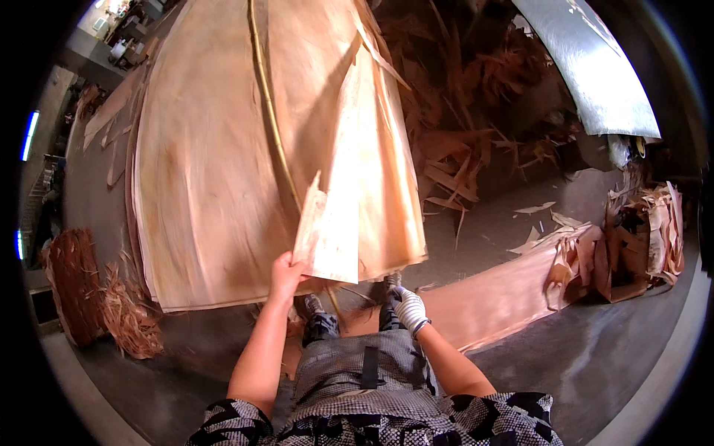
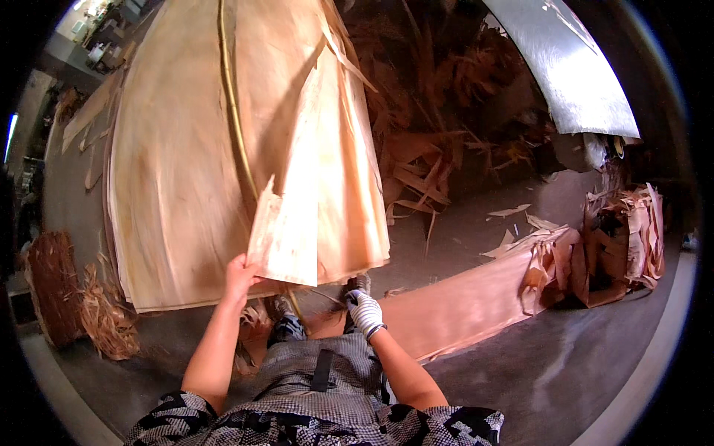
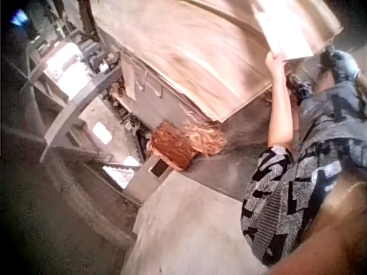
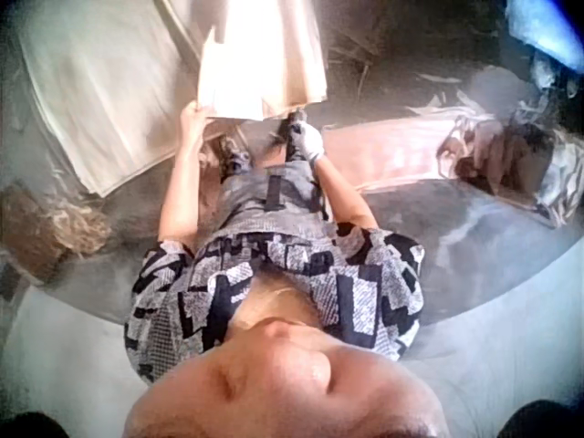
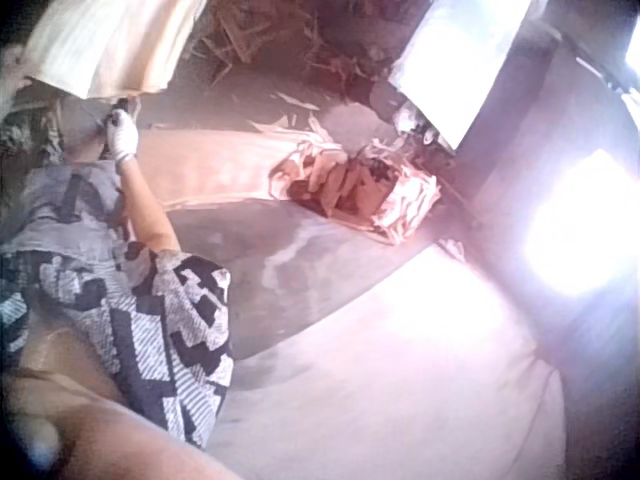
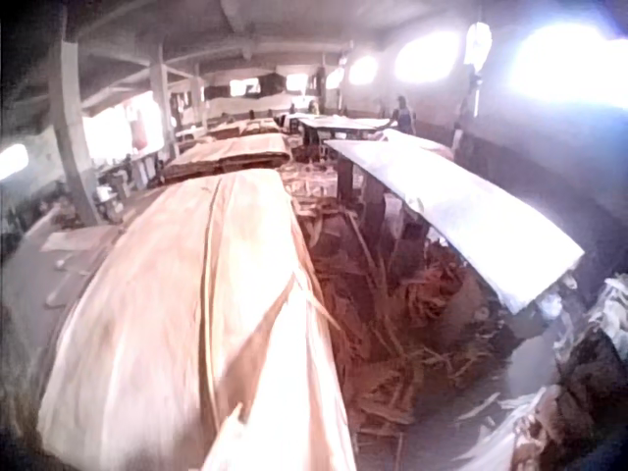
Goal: The person applies adhesive tape to sheets of wood veneer on a large work surface, using a utility knife to cut away excess veneer and then smoothing down several strips of white tape by hand.
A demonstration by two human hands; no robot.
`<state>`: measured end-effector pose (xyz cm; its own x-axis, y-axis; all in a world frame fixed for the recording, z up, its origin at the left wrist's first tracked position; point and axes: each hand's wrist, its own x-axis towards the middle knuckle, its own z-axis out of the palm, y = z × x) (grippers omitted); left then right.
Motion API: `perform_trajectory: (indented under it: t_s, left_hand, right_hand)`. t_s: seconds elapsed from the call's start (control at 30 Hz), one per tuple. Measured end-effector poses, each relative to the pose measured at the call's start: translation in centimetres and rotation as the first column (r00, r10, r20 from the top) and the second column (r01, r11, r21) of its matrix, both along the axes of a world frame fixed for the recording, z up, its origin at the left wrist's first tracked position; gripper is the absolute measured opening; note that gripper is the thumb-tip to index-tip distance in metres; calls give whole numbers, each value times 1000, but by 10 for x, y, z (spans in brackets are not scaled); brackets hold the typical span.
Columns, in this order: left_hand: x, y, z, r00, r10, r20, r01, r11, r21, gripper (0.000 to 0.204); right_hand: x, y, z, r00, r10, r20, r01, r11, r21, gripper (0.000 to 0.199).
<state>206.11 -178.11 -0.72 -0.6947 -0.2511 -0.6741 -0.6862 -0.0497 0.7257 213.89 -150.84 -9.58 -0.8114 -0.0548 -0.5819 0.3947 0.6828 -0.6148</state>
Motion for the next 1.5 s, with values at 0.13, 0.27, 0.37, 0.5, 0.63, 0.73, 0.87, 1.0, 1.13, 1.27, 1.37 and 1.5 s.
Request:
perform_trajectory:
  t_s: [0.13,0.27,0.37,0.5,0.63,0.73,0.87,1.0,1.13,1.27,1.37,1.5]
  left_hand:
    - [5,-78,19,1000,5,8,-6,983,185,27]
    - [23,-155,9,999,-34,-41,39,989,142,28]
    - [28,-207,-4,995,-24,-92,35,991,126,28]
    - [69,-291,3,996,49,-81,-46,998,39,26]
    - [94,-345,-21,991,90,-98,-89,996,9,24]
    - [120,-366,-51,987,149,-57,-148,989,23,26]
    - [154,-363,-101,989,120,92,-124,992,39,26]
    - [162,-322,-137,980,39,196,-49,998,47,28]
    - [160,-291,-146,984,15,178,-31,996,88,31]
    - [150,-268,-127,974,-144,178,116,981,156,32]
    - [146,-273,-119,913,-324,249,331,944,15,42]
    - [169,-287,-106,851,-445,280,525,752,-399,63]
  right_hand:
    - [24,-56,-44,973,229,9,-227,967,-117,22]
    - [50,-140,-95,942,325,79,-312,940,-139,30]
    - [55,-193,-117,933,360,-9,-360,933,-4,28]
    - [69,-262,8,977,85,-196,-80,996,32,24]
    - [104,-267,-10,1000,26,-18,-22,983,184,25]
    - [101,-267,-23,980,194,48,-200,943,268,26]
    - [89,-250,-28,973,195,-121,-128,898,421,25]
    - [78,-224,0,978,-15,-206,79,949,306,23]
    - [75,-206,7,940,-186,-287,218,973,80,31]
    - [96,-185,-8,992,-116,-53,127,940,317,23]
    - [102,-202,4,954,-184,-236,247,930,273,27]
    - [124,-224,11,939,-155,-308,246,927,282,22]
